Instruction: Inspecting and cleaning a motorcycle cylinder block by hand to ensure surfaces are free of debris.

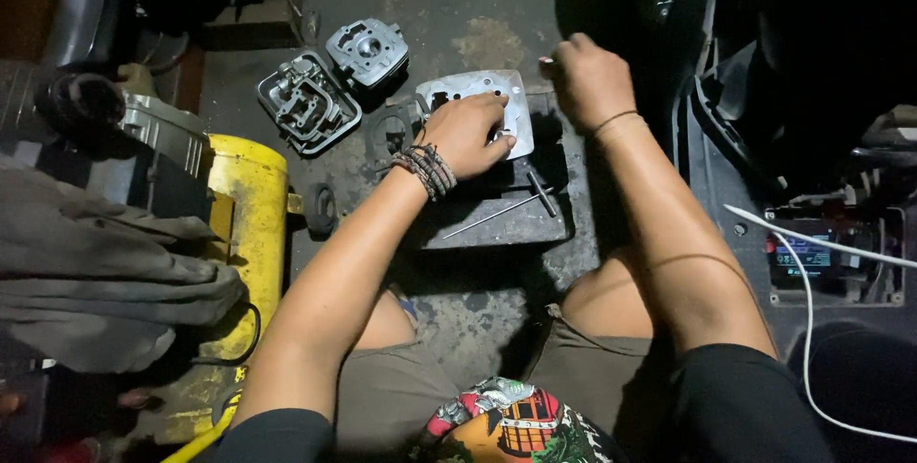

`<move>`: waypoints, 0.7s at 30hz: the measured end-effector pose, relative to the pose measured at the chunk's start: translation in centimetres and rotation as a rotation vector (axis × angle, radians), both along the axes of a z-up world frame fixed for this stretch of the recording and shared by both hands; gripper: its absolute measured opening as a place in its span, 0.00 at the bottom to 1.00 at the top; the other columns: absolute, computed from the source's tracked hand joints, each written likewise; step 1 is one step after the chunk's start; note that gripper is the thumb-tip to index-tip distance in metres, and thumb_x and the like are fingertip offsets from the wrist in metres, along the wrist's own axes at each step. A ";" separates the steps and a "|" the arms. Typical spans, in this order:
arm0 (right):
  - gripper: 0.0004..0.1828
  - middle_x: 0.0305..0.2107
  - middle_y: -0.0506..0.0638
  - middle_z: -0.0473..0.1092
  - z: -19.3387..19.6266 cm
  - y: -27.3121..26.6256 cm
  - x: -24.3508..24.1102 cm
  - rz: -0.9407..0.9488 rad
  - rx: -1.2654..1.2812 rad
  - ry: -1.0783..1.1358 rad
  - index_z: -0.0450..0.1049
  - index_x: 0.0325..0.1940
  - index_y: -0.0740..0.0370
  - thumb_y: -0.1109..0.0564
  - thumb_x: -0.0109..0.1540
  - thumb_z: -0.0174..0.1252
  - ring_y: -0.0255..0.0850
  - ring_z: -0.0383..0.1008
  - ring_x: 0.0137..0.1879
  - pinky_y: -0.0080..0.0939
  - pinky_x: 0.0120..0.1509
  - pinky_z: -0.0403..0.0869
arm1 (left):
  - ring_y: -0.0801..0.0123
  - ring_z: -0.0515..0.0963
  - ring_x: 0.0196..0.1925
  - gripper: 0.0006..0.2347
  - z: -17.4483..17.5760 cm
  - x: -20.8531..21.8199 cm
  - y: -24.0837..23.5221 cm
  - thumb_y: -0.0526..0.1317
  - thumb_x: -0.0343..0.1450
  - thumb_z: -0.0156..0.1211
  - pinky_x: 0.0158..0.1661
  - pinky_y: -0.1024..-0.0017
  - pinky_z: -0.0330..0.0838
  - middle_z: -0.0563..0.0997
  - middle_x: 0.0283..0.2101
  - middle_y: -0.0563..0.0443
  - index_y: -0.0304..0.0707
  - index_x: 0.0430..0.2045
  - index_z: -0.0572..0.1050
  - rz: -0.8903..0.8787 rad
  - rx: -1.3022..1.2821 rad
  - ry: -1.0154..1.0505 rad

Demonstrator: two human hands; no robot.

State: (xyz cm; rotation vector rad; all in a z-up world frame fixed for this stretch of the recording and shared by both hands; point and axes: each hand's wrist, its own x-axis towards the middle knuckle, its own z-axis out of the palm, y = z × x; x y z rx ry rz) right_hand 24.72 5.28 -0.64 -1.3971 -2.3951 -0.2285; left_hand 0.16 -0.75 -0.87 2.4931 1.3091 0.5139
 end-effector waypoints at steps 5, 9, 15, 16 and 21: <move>0.09 0.32 0.54 0.76 -2.2 0.5 3.0 -0.128 -0.135 0.500 0.79 0.42 0.61 0.54 0.63 0.66 0.53 0.76 0.37 0.50 0.41 0.75 | 0.52 0.77 0.58 0.13 1.1 0.1 -0.7 0.49 0.69 0.60 0.53 0.58 0.73 0.79 0.59 0.44 0.35 0.30 0.78 -0.002 0.011 -0.020; 0.07 0.31 0.49 0.76 -3.6 0.9 3.5 -0.121 -0.413 0.912 0.81 0.42 0.54 0.51 0.63 0.68 0.40 0.78 0.41 0.42 0.47 0.74 | 0.46 0.77 0.62 0.10 2.3 -0.2 -1.0 0.44 0.71 0.60 0.60 0.53 0.70 0.80 0.56 0.38 0.38 0.38 0.79 0.031 -0.068 -0.196; 0.14 0.31 0.47 0.72 0.3 -1.5 -0.9 0.082 -0.643 1.201 0.78 0.46 0.60 0.57 0.58 0.69 0.35 0.74 0.34 0.33 0.31 0.72 | 0.52 0.83 0.52 0.11 1.8 -0.8 -0.2 0.45 0.71 0.68 0.52 0.59 0.76 0.85 0.44 0.48 0.47 0.45 0.79 0.156 -0.108 -0.639; 0.14 0.31 0.47 0.72 0.1 -1.5 -1.3 0.085 -0.643 1.202 0.78 0.46 0.60 0.57 0.58 0.69 0.35 0.74 0.34 0.33 0.31 0.72 | 0.52 0.83 0.52 0.11 1.7 -0.7 -0.1 0.45 0.71 0.68 0.52 0.59 0.76 0.85 0.44 0.48 0.47 0.45 0.79 0.158 -0.106 -0.637; 0.11 0.29 0.51 0.72 1.9 -2.4 -2.7 0.168 -0.723 1.278 0.76 0.42 0.63 0.61 0.59 0.69 0.36 0.74 0.28 0.32 0.24 0.72 | 0.59 0.85 0.48 0.12 2.1 -0.2 -0.4 0.42 0.71 0.70 0.49 0.62 0.79 0.86 0.41 0.43 0.44 0.47 0.80 0.161 -0.157 -0.874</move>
